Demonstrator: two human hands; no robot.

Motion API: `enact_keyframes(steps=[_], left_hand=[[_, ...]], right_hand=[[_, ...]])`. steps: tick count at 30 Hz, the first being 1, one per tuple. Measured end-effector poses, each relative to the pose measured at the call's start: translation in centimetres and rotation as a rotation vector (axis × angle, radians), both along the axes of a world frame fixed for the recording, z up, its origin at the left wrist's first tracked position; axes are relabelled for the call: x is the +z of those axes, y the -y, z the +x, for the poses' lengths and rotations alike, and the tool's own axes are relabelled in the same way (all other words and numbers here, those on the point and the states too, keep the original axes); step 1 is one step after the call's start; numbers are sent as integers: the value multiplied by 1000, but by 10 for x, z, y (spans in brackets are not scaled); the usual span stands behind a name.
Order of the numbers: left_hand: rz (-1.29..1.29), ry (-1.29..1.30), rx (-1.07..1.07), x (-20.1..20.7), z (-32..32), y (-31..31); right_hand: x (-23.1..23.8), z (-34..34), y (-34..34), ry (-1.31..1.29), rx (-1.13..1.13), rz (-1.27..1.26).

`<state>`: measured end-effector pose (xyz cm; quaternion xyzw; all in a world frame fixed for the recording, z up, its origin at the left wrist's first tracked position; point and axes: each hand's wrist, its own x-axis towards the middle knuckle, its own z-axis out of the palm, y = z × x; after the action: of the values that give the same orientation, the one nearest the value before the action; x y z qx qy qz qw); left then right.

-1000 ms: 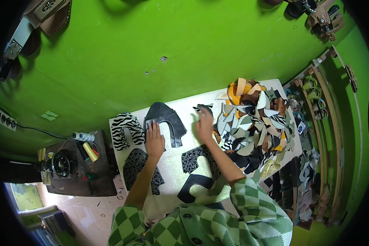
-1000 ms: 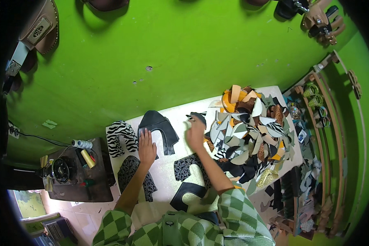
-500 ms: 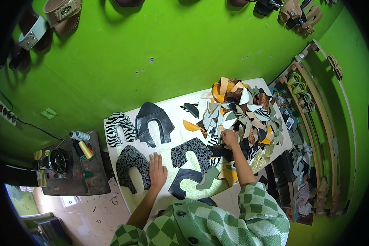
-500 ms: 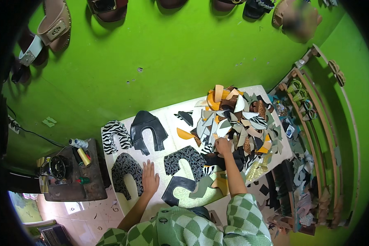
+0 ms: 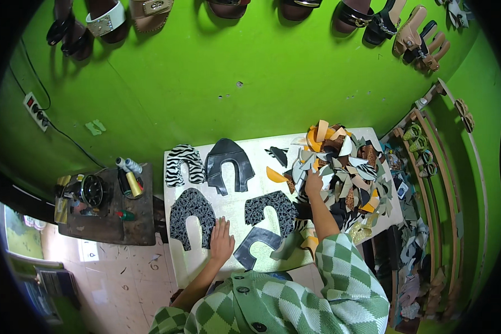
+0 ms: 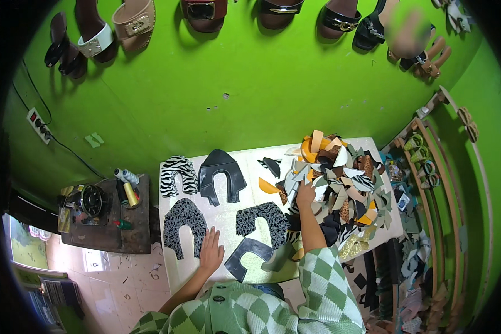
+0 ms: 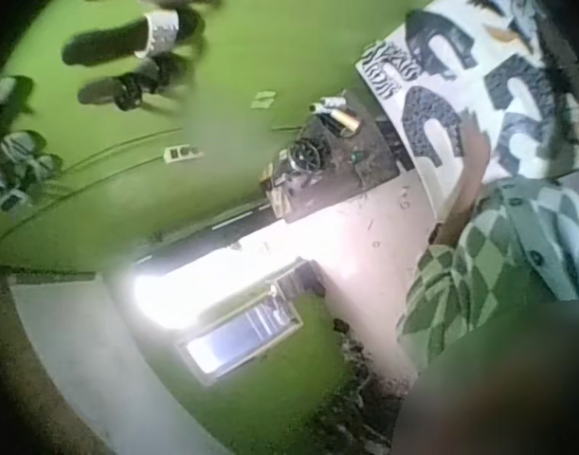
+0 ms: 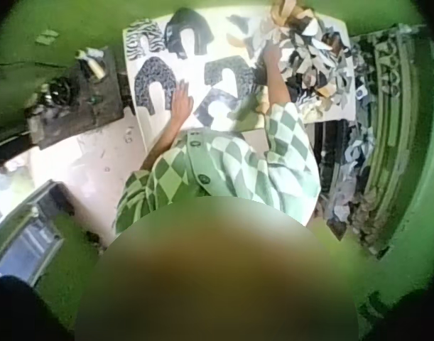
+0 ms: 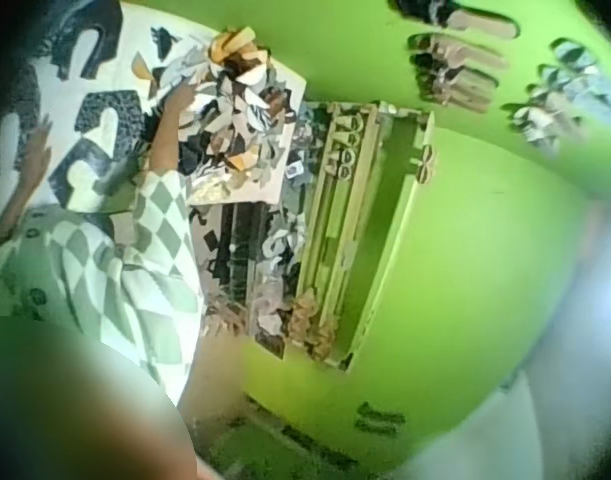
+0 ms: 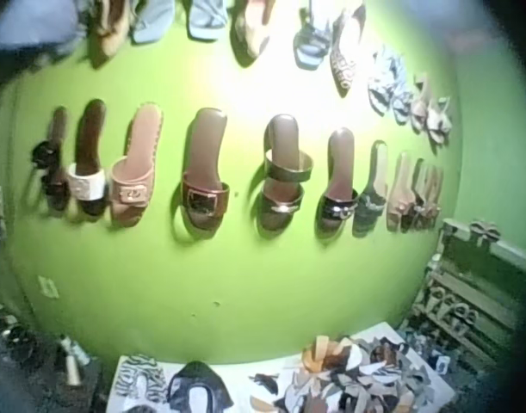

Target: The person is organizing pieces of animal print fabric.

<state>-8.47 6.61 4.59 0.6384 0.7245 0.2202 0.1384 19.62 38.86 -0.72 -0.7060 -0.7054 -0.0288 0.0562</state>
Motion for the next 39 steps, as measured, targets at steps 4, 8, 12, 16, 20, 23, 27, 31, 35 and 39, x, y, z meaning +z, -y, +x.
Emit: enact_keyframes(steps=[4, 8, 12, 16, 20, 23, 27, 31, 35, 39], left_hand=[[3, 19, 114, -12, -7, 29], [26, 86, 78, -25, 0, 40], [-12, 86, 27, -25, 11, 47], [-84, -48, 57, -28, 22, 52], [-92, -82, 133, -30, 33, 58], [-159, -7, 139, -39, 38, 62], [-235, 141, 176, -41, 34, 63], [-121, 289, 123, -51, 33, 61], [-81, 335, 176, -56, 34, 66], [-125, 525, 142, -61, 25, 64]], right_hand=[[34, 6, 10, -400, 1, 5], [43, 43, 23, -780, -9, 197], [54, 45, 61, -1019, 31, 215], [55, 20, 122, -1112, 89, 199], [36, -19, 179, -1554, 57, -103], [5, -37, 207, -1468, 103, -278], [10, -70, 230, -1391, 197, -476], [16, -76, 238, -1462, 132, -594], [20, -75, 239, -1635, 27, -579], [16, -64, 234, -1707, -1, -613]])
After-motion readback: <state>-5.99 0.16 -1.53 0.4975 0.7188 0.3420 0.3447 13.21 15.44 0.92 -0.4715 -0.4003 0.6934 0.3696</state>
